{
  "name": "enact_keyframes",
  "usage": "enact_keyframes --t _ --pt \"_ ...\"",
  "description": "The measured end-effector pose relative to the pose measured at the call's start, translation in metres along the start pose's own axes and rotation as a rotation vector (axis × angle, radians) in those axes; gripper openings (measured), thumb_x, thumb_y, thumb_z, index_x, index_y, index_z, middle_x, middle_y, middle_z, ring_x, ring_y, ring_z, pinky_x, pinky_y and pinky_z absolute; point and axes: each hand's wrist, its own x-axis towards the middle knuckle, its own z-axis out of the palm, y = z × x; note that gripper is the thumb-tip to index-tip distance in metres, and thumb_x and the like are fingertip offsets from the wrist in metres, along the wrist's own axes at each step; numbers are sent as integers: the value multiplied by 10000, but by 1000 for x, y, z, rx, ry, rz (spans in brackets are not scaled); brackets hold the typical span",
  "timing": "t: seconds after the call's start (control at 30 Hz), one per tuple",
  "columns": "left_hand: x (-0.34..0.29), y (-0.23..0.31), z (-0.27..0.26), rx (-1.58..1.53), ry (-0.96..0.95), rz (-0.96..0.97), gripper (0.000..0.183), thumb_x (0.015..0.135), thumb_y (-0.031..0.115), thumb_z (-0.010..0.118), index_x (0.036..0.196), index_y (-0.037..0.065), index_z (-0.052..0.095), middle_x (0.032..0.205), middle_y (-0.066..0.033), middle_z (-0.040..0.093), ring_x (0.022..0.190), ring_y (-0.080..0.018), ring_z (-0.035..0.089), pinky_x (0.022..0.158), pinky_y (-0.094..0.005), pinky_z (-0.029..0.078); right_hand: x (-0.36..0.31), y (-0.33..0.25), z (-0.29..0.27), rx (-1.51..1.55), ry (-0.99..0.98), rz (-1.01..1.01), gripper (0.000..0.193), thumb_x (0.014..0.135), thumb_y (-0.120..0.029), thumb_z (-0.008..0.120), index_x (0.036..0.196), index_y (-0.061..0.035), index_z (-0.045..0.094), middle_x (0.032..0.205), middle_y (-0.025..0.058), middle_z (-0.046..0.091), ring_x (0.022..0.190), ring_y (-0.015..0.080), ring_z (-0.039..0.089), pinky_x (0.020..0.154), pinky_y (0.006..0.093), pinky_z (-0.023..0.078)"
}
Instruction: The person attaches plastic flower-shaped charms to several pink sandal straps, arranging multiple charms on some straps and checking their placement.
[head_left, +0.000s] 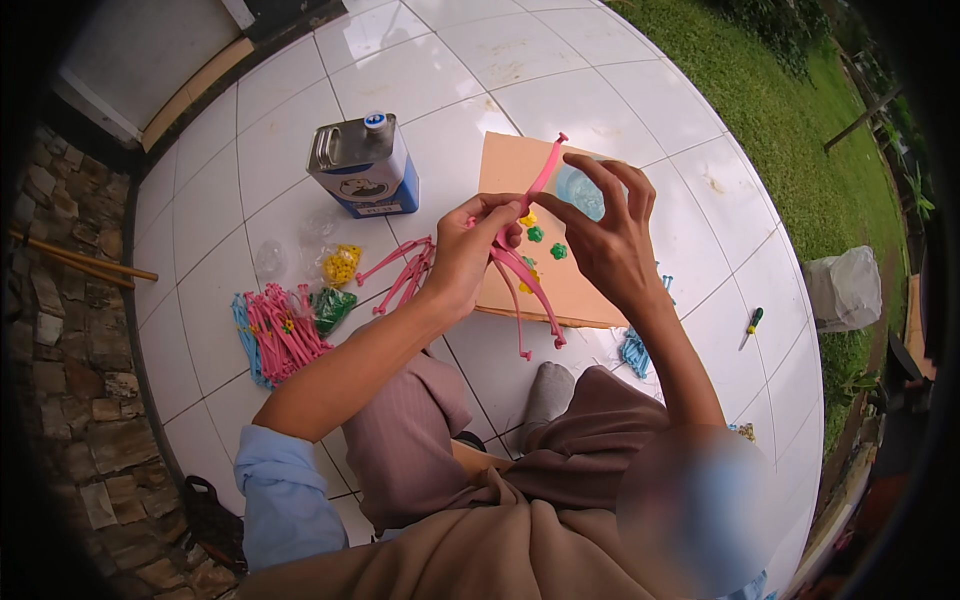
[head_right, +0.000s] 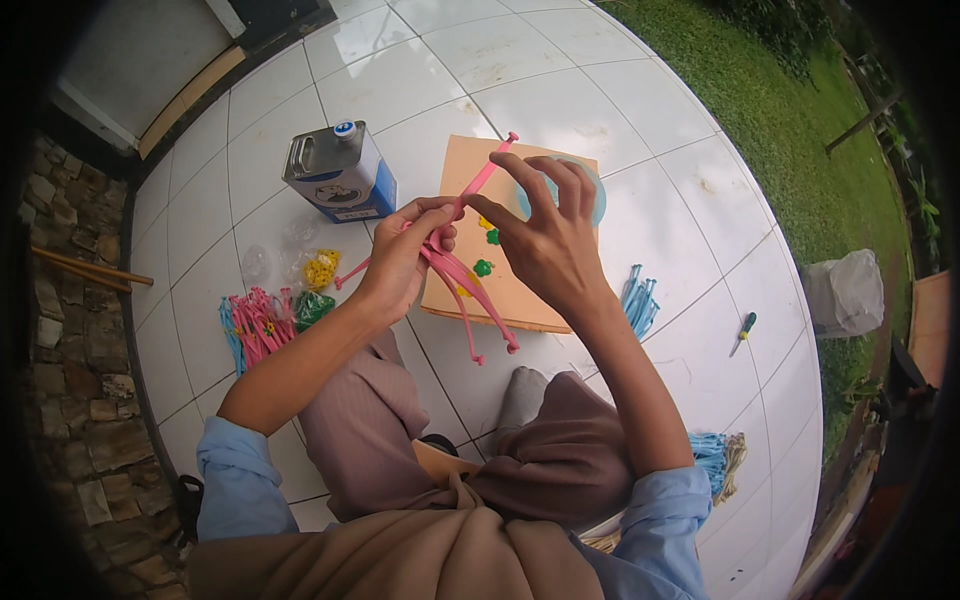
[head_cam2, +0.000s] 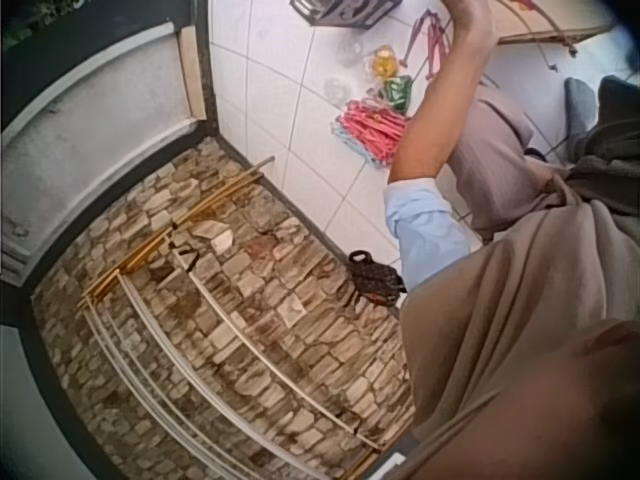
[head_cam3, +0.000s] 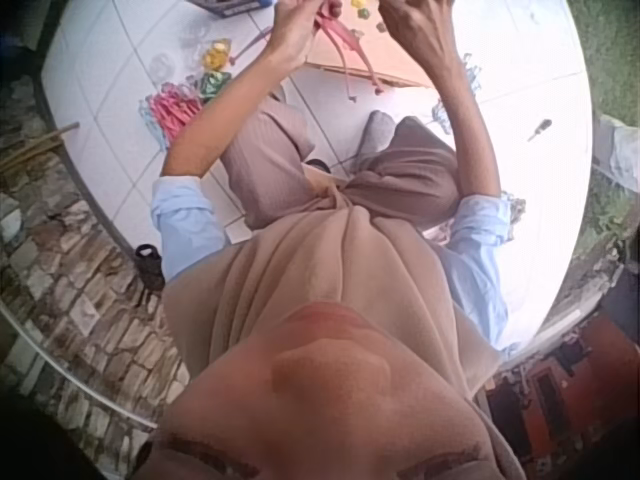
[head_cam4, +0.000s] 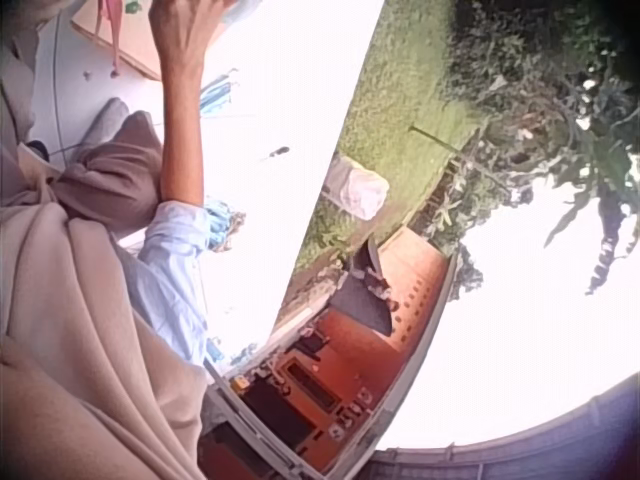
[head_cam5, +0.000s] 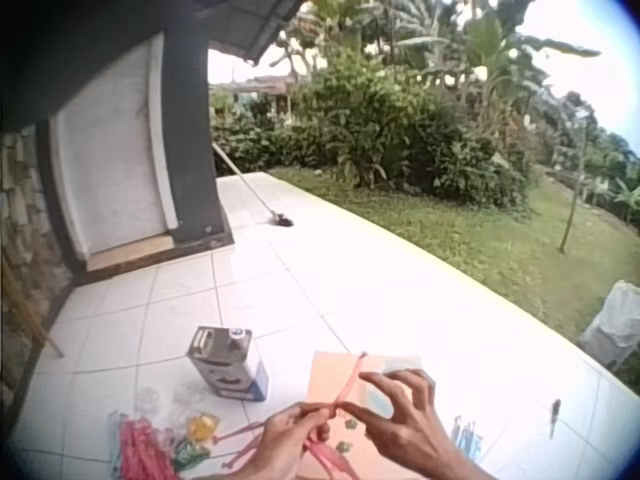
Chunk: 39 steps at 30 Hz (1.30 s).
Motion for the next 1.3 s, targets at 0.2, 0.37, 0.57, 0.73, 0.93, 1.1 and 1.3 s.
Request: enact_keyframes --t 0.2,0.37,0.57,0.73,0.93,1.1,1.3 --pt "-1 2 0 6 -3 -15 209 868 114 562 1033 -14 580 894 -37 574 699 -60 477 637 -187 428 1 -2 0 17 1 33 423 564 -8 637 937 -203 681 1252 23 438 1111 261 385 942 429 294" --pt "0 0 -1 6 -12 -16 218 868 112 560 1044 -17 575 902 -41 576 705 -58 482 632 -187 430 -1 0 3 44 5 33 455 583 22 625 975 -206 665 1262 24 433 1118 264 383 933 425 298" --pt "-2 3 1 14 3 -20 213 867 109 562 1040 -15 573 896 -40 576 702 -60 483 636 -187 434 1 -3 1 15 -24 81 438 614 22 614 983 -211 656 1265 19 432 1118 270 384 926 419 309" --pt "-1 1 -3 8 1 -4 211 864 112 569 1035 -11 573 892 -40 577 701 -61 488 637 -190 436 -4 1 4 26 -14 57 402 657 7 616 988 -218 655 1257 20 438 1121 269 387 920 413 319" --pt "-1 1 -3 8 15 -4 185 858 103 577 1011 -1 577 880 -40 582 698 -64 491 628 -195 434 -1 -5 2 32 -27 25 344 704 -14 605 979 -217 653 1240 23 453 1113 270 395 918 423 328" --pt "-1 1 -4 20 23 2 174 858 103 578 1001 3 578 867 -40 587 699 -66 492 622 -197 431 -1 -5 5 41 -38 -9 335 724 -22 595 986 -224 650 1237 26 455 1110 273 397 920 435 329" --pt "-2 1 -1 14 17 0 177 859 104 577 1003 2 577 886 -46 586 700 -68 491 629 -198 434 -1 -4 -2 11 -39 66 352 712 -6 606 987 -221 650 1238 27 452 1105 270 397 913 428 336"
